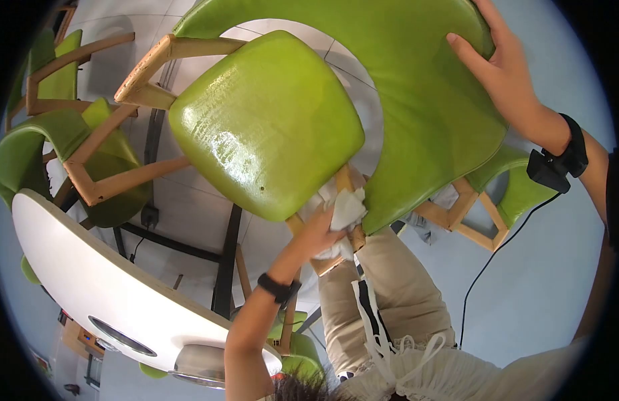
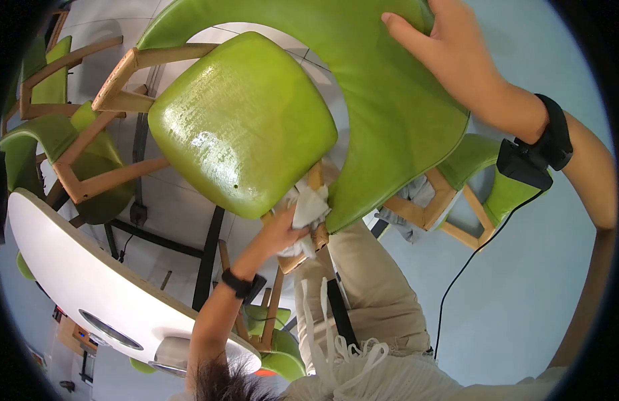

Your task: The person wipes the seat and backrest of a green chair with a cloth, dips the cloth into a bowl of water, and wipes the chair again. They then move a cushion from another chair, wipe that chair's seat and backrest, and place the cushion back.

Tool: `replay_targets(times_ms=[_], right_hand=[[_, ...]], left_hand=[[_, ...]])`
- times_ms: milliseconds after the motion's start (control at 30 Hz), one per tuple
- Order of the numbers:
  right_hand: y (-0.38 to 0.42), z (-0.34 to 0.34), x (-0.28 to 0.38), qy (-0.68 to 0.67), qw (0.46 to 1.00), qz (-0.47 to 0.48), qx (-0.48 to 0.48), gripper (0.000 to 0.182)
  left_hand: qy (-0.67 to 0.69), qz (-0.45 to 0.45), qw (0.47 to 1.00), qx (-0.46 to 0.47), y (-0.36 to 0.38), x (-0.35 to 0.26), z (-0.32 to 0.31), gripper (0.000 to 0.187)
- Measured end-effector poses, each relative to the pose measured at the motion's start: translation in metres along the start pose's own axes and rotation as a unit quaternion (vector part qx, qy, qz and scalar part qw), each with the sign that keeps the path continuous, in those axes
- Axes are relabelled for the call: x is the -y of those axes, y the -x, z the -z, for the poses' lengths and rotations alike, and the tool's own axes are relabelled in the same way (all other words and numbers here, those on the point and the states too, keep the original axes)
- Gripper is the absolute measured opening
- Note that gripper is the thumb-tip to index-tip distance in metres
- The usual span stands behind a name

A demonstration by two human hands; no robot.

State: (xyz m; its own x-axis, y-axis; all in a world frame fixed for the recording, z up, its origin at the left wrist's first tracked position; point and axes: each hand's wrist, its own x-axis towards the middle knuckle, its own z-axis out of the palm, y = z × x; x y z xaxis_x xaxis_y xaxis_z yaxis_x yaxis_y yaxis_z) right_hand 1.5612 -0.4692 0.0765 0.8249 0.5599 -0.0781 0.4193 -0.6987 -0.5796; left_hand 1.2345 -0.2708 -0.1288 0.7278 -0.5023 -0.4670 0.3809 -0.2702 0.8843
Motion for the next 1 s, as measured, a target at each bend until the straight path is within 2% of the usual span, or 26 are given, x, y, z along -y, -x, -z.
replay_targets(times_ms=[100, 200, 300, 333, 400, 533, 633, 700, 767, 833, 867, 933, 1000], right_hand=[[0.000, -0.005, 0.011, 0.034, 0.999, -0.017, -0.020, 0.064], [-0.001, -0.003, 0.002, 0.050, 0.999, -0.016, -0.010, 0.064], [-0.002, -0.001, 0.002, 0.087, 0.996, -0.010, -0.006, 0.064], [-0.002, -0.001, 0.001, 0.075, 0.997, -0.002, -0.005, 0.064], [-0.002, -0.002, -0.002, 0.048, 0.999, 0.013, -0.002, 0.064], [-0.003, 0.001, 0.006, 0.036, 0.999, 0.002, 0.006, 0.064], [0.000, 0.003, 0.004, 0.054, 0.998, -0.018, 0.006, 0.064], [0.000, 0.002, 0.005, 0.049, 0.998, -0.033, 0.001, 0.063], [0.000, -0.001, 0.004, 0.033, 0.999, -0.027, -0.010, 0.063], [0.000, -0.001, 0.002, 0.038, 0.999, -0.017, -0.018, 0.063], [0.000, -0.001, 0.002, 0.049, 0.998, -0.012, -0.020, 0.063], [0.002, 0.000, 0.002, 0.055, 0.998, -0.010, -0.015, 0.063], [-0.001, -0.001, 0.003, 0.044, 0.999, -0.009, -0.003, 0.063]], left_hand=[[-0.103, 0.053, 0.993, 0.012, -0.038, 0.017, 0.001, 0.070], [-0.006, 0.138, 0.989, 0.061, -0.074, 0.049, 0.004, 0.072], [0.049, 0.165, 0.982, 0.077, -0.101, 0.065, 0.012, 0.070], [-0.032, 0.175, 0.980, 0.089, -0.113, 0.077, 0.009, 0.067], [-0.013, 0.176, 0.980, 0.095, -0.120, 0.086, 0.007, 0.067], [-0.053, 0.207, 0.975, 0.058, -0.100, 0.055, 0.013, 0.062], [0.050, 0.126, 0.989, 0.063, -0.067, 0.022, 0.024, 0.059], [0.030, 0.117, 0.990, 0.079, -0.032, -0.008, 0.035, 0.056], [-0.001, 0.084, 0.993, 0.082, 0.009, -0.010, 0.031, 0.059], [0.000, 0.166, 0.982, 0.093, 0.042, -0.059, 0.051, 0.062], [-0.019, 0.168, 0.984, 0.063, 0.053, -0.067, 0.051, 0.062], [-0.052, 0.174, 0.983, 0.002, 0.074, -0.073, 0.046, 0.061], [-0.035, 0.238, 0.970, -0.026, 0.086, -0.058, 0.037, 0.059]])
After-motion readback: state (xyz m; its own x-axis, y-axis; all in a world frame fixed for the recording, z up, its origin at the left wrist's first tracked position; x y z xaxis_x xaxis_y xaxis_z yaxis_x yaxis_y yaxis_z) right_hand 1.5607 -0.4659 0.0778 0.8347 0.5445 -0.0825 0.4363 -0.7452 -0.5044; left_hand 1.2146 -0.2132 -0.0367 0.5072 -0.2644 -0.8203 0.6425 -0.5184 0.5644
